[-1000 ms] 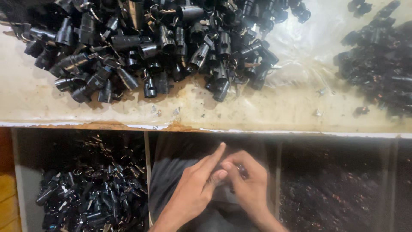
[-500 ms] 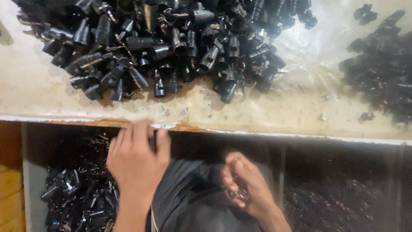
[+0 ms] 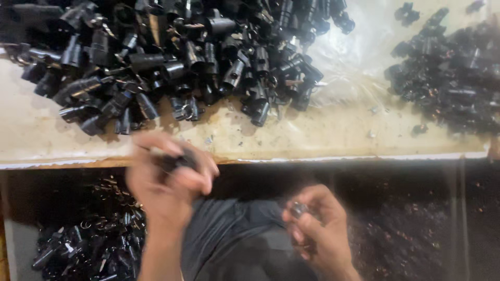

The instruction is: The person picks black plastic connector fittings one at a time from a large pile on the workbench, fits the parts together by hand, and places the joined fittings back onto the pile, repeating this cycle throughout the episode.

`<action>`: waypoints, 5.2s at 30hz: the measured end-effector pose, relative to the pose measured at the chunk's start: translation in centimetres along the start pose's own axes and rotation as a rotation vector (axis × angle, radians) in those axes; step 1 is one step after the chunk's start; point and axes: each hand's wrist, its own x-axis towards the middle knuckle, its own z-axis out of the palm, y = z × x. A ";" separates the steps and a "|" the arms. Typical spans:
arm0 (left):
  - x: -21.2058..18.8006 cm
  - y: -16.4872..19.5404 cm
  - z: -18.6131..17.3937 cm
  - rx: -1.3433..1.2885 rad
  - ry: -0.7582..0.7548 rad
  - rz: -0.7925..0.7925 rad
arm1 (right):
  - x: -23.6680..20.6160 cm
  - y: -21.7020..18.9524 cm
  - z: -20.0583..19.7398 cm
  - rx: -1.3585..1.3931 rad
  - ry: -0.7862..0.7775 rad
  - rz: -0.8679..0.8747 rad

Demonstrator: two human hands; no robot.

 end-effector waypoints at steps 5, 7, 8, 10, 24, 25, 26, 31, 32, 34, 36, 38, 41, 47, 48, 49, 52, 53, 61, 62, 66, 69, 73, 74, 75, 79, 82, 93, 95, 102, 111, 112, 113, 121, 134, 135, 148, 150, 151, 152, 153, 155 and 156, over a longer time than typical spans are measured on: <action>-3.8 -0.6 3.0 0.447 -0.336 -0.276 | 0.5 0.3 -0.1 0.184 -0.052 0.078; -5.1 -1.1 3.0 0.558 -0.403 -0.213 | 0.0 0.4 0.4 0.003 0.046 0.121; -5.6 -1.3 2.9 0.609 -0.435 -0.188 | -0.3 0.4 0.7 -0.169 0.149 0.099; -6.2 -1.5 3.0 0.677 -0.442 -0.060 | -1.0 0.0 1.4 -0.515 0.345 0.061; -9.2 -2.8 0.7 0.608 -0.151 -0.379 | 2.6 0.8 1.5 0.053 -0.107 0.056; -9.4 -2.4 -0.7 0.601 -0.024 -0.515 | 2.9 0.7 1.1 0.461 -0.217 0.135; -9.3 -2.0 -2.3 0.673 0.097 -0.490 | 3.0 0.8 0.9 0.410 -0.114 0.178; -7.0 0.1 -8.3 1.930 0.028 -0.298 | 2.8 2.7 1.2 0.365 -0.078 0.563; -6.6 0.1 -8.2 2.216 -0.106 -0.166 | 2.7 3.0 1.0 0.324 -0.073 0.520; -5.8 -0.2 -6.4 1.719 -0.019 -0.223 | 2.6 3.5 0.3 0.240 -0.059 0.440; -5.2 -1.1 -2.6 1.417 -0.018 -0.124 | 2.5 3.7 -0.4 0.304 -0.122 0.410; -3.3 -2.9 1.6 1.420 -0.070 0.159 | 2.4 3.8 -0.9 0.378 -0.179 0.379; 1.2 -6.4 5.6 1.567 -0.106 0.230 | 1.9 3.3 -0.9 0.463 -0.185 0.323; 2.6 -7.3 4.3 1.406 -0.068 0.336 | 0.7 0.9 -0.5 0.292 -0.044 0.139; 2.0 -6.8 3.7 1.235 -0.036 0.332 | 0.5 0.7 -0.4 0.267 -0.057 0.097; 1.4 -6.2 3.2 1.063 -0.002 0.329 | 0.4 0.5 -0.5 0.241 -0.074 0.051; -0.8 -4.8 2.8 0.367 0.014 0.035 | 0.3 0.6 -0.7 0.290 -0.080 0.040; -1.5 -4.5 2.8 0.102 0.006 -0.095 | 0.3 0.7 -0.8 0.267 -0.073 0.031; -7.0 -4.0 3.1 0.321 -0.244 -0.482 | 0.6 0.9 -0.9 0.034 0.106 0.120; -7.4 -4.0 3.1 0.388 -0.281 -0.396 | 0.4 0.7 -1.0 -0.018 0.119 0.077; -7.6 -3.4 3.4 0.454 -0.243 -0.513 | 0.4 -0.1 -1.1 -0.180 0.075 -0.079; -6.8 -2.3 3.6 0.501 -0.308 -0.473 | 1.3 0.0 -0.6 -0.079 0.063 0.032; -5.5 -1.8 3.7 0.660 -0.407 -0.080 | 1.1 -0.2 0.6 -0.093 0.129 0.001; -5.2 -1.9 3.8 0.730 -0.432 -0.022 | 0.9 -0.4 0.9 -0.297 0.133 -0.122; -5.1 -1.9 4.0 0.728 -0.437 -0.011 | 0.3 -0.8 1.2 -0.499 0.144 -0.246; -5.1 -2.3 4.4 0.689 -0.489 0.008 | -0.1 -2.0 1.8 -0.968 -0.031 -0.533; -5.7 -2.4 4.3 0.633 -0.491 -0.133 | 0.5 -1.1 2.2 -0.851 0.018 -0.552; -7.9 -2.3 0.5 0.482 0.126 -0.535 | 2.6 1.5 -1.3 0.160 0.182 0.122; -6.7 -0.7 -2.4 0.673 0.339 -0.450 | 3.3 1.8 -1.1 0.224 0.170 0.226; -2.6 2.2 -2.5 1.497 0.011 -0.001 | 2.8 4.7 -0.6 0.213 -0.054 0.517; 5.1 -6.9 4.1 1.647 -0.034 0.257 | 2.3 1.6 -2.5 0.041 0.080 0.247; 4.7 -7.2 3.2 1.543 0.011 0.315 | 1.9 1.0 -2.6 0.084 0.124 0.236; 3.9 -7.0 2.3 1.435 0.044 0.363 | 1.6 0.7 -2.6 0.088 0.092 0.229; -0.8 -4.0 3.5 -0.090 -0.017 -0.236 | 0.7 0.4 -2.3 0.168 -0.119 -0.012; -5.4 -2.5 3.8 0.669 -0.601 -0.083 | -0.2 -0.7 0.8 -0.921 -0.026 -0.549; -5.4 -2.3 4.0 0.637 -0.612 -0.172 | -0.1 -1.3 1.0 -0.845 -0.077 -0.437; -10.6 -3.7 1.9 0.493 -0.222 -0.589 | 1.3 1.5 1.3 -0.553 0.030 0.099; -10.9 -2.6 0.2 0.443 -0.038 -0.638 | 2.1 0.7 1.5 0.143 -0.169 0.073; -10.7 -1.7 -1.0 0.413 0.108 -0.649 | 2.6 0.5 1.6 0.491 -0.264 0.065; -10.5 -0.8 -2.4 0.402 0.261 -0.631 | 3.0 0.4 1.7 0.429 -0.105 0.180; -10.0 -0.1 -3.7 0.390 0.407 -0.608 | 3.4 0.7 1.7 0.366 0.053 0.288; -8.6 1.2 -6.0 1.279 0.251 -0.636 | 3.6 1.6 1.5 0.289 0.119 0.432; -8.0 1.3 -6.3 1.522 0.127 -0.403 | 3.4 2.4 1.4 0.270 0.028 0.479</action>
